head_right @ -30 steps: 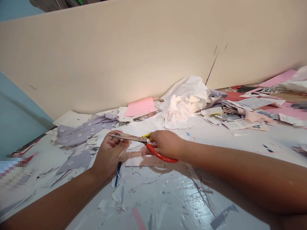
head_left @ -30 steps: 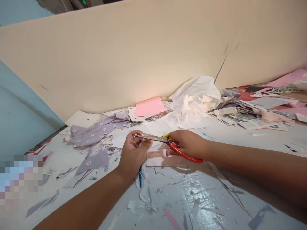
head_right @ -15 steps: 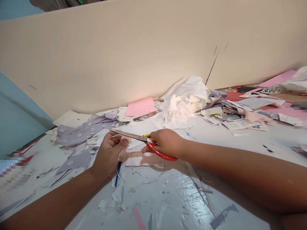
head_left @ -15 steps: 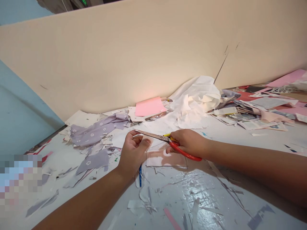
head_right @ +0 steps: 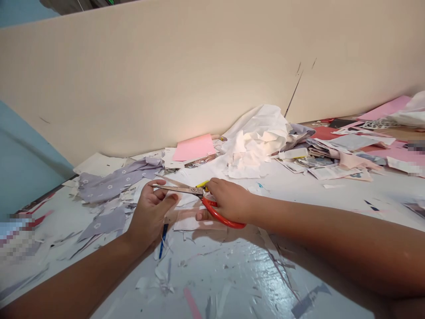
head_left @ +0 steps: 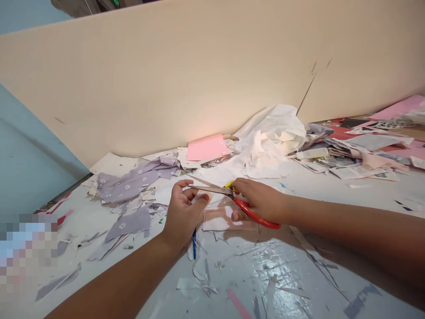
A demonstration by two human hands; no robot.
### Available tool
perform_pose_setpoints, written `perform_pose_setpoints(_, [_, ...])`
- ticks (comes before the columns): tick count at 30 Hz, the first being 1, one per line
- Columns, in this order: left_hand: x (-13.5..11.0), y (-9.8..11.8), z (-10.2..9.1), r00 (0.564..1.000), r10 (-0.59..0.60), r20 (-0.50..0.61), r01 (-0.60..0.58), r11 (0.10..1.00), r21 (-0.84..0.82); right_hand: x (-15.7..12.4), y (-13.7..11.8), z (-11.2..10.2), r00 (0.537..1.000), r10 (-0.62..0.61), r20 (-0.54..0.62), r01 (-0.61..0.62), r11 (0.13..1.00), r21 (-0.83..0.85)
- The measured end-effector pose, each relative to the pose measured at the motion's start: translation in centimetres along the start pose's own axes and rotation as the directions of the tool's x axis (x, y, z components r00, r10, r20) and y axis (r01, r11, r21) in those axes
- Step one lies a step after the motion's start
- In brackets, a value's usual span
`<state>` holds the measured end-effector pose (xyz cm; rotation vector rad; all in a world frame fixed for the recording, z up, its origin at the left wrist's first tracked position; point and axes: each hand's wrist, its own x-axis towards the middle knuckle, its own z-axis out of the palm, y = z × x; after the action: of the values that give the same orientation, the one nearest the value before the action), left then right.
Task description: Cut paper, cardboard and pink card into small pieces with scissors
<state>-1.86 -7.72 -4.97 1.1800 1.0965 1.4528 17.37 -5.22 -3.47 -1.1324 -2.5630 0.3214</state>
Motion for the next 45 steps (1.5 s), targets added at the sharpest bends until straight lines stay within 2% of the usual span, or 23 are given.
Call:
perform_pose_setpoints(7, [-0.08,0.51,0.31,1.0,-0.003,-0.017,0.003,1.0,0.011,0.09,-0.42,-0.11,0.998,0.06,0.028,-0.058,0.996,-0.071])
perform_pose_setpoints(12, [-0.04,0.75,0.35,0.999,-0.029,-0.046,0.033,0.997,0.071,0.14,-0.17,-0.04,0.996,0.082,0.02,-0.08,0.994,-0.077])
perform_pose_setpoints(17, [-0.04,0.55,0.2,0.999,-0.005,-0.04,0.009,0.996,0.086,0.23,-0.03,-0.11,0.995,0.102,0.009,-0.101,0.992,-0.079])
perform_pose_setpoints(22, [-0.05,0.46,0.06,1.0,-0.005,-0.008,0.005,0.998,0.07,0.25,-0.09,-0.21,0.992,0.126,-0.004,-0.126,0.989,-0.079])
perform_pose_setpoints(27, [-0.07,0.71,0.28,0.999,-0.022,-0.047,0.025,0.998,0.063,0.17,-0.11,-0.19,0.991,0.131,0.006,-0.131,0.989,-0.073])
perform_pose_setpoints(37, [-0.04,0.3,-0.01,0.999,0.027,0.03,-0.028,0.999,0.039,0.27,-0.26,-0.3,0.982,0.183,0.049,-0.179,0.982,-0.065])
perform_pose_setpoints(45, [-0.15,0.49,0.2,1.0,0.024,0.008,-0.025,0.999,0.042,0.26,-0.53,-0.52,0.977,0.205,0.066,-0.2,0.977,-0.077])
